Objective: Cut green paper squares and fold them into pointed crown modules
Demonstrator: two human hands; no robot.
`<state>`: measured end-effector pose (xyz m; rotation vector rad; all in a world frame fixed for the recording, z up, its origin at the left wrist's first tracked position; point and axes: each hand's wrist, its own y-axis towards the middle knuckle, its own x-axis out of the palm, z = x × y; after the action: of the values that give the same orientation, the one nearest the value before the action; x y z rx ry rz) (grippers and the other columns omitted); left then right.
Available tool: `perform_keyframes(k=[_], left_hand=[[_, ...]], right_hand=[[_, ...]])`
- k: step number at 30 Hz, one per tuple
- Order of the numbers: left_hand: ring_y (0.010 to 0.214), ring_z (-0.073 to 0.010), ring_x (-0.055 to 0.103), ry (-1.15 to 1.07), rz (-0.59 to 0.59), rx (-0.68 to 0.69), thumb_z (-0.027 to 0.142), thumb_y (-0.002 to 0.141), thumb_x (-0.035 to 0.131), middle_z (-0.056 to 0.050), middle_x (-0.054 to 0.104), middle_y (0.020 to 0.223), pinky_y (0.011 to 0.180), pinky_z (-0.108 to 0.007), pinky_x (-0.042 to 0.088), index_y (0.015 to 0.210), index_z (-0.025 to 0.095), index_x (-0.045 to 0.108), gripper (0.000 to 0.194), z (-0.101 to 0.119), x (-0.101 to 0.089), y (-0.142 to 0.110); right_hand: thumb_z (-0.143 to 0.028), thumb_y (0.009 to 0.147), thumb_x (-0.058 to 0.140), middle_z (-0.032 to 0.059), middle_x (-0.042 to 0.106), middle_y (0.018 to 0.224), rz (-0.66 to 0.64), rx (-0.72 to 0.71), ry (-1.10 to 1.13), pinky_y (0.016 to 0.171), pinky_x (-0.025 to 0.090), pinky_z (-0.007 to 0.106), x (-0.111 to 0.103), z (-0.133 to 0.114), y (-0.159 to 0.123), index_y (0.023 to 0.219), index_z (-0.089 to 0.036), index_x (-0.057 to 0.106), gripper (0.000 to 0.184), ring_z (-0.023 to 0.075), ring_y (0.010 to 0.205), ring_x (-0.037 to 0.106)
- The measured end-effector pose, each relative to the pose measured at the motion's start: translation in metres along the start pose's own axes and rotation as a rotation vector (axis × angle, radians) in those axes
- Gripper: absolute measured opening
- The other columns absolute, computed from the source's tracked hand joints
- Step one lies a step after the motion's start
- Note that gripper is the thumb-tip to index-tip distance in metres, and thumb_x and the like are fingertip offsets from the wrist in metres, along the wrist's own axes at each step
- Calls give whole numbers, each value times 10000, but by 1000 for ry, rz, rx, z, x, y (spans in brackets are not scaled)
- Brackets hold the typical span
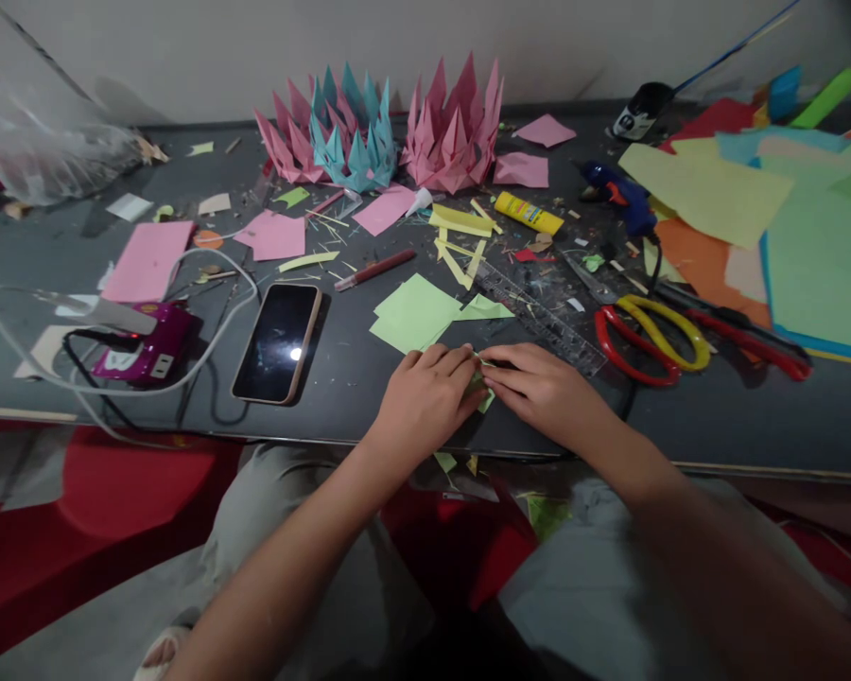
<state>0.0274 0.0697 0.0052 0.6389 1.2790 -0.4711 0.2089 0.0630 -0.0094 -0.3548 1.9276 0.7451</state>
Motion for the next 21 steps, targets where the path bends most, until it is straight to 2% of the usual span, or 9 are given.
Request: perform_keyframes(k=[3, 7, 11, 16, 19, 21], left_hand=[[1032, -216, 526, 39, 5, -8, 335, 909, 427, -64, 583, 1216, 809, -360, 436, 1139, 129, 542, 330, 4, 0, -1], [1058, -206, 517, 54, -6, -47, 307, 912, 419, -49, 563, 1247, 844, -364, 418, 1172, 136, 513, 325, 10, 0, -1], [1041, -204, 525, 50, -8, -62, 294, 913, 410, -37, 578, 1225, 859, -372, 405, 1138, 143, 518, 292, 12, -2, 0], [1011, -222, 535, 31, 1, -75, 321, 904, 424, -83, 625, 1126, 847, -377, 404, 1163, 116, 466, 333, 11, -3, 0], [1026, -234, 528, -20, 4, -100, 328, 870, 486, -88, 647, 1058, 859, -373, 398, 1179, 114, 433, 379, 9, 0, -2], [1042, -235, 521, -74, 19, -124, 316, 850, 519, -82, 636, 1083, 872, -368, 393, 1178, 130, 424, 389, 7, 2, -3]], right_hand=[[-167, 891, 422, 82, 659, 1067, 4, -40, -70, 817, 478, 359, -1, -1, 0, 943, -150, 666, 250, 207, 949, 574], [-165, 876, 459, 74, 668, 1077, -32, -50, -237, 730, 442, 354, -3, -8, 0, 966, -128, 653, 218, 221, 937, 572], [-157, 865, 470, 75, 697, 987, -51, -34, -335, 693, 382, 352, -10, -18, 1, 982, -109, 643, 214, 224, 884, 566], [-153, 848, 474, 42, 689, 699, -13, 10, -350, 685, 343, 342, -22, -22, -2, 848, -139, 665, 191, 213, 809, 570], [-158, 840, 482, 48, 672, 681, 21, 53, -318, 676, 349, 335, -23, -18, -9, 798, -168, 670, 192, 206, 770, 576], [-178, 844, 485, 57, 667, 706, 39, 103, -258, 669, 370, 329, -22, -13, -14, 843, -175, 673, 189, 205, 760, 581]])
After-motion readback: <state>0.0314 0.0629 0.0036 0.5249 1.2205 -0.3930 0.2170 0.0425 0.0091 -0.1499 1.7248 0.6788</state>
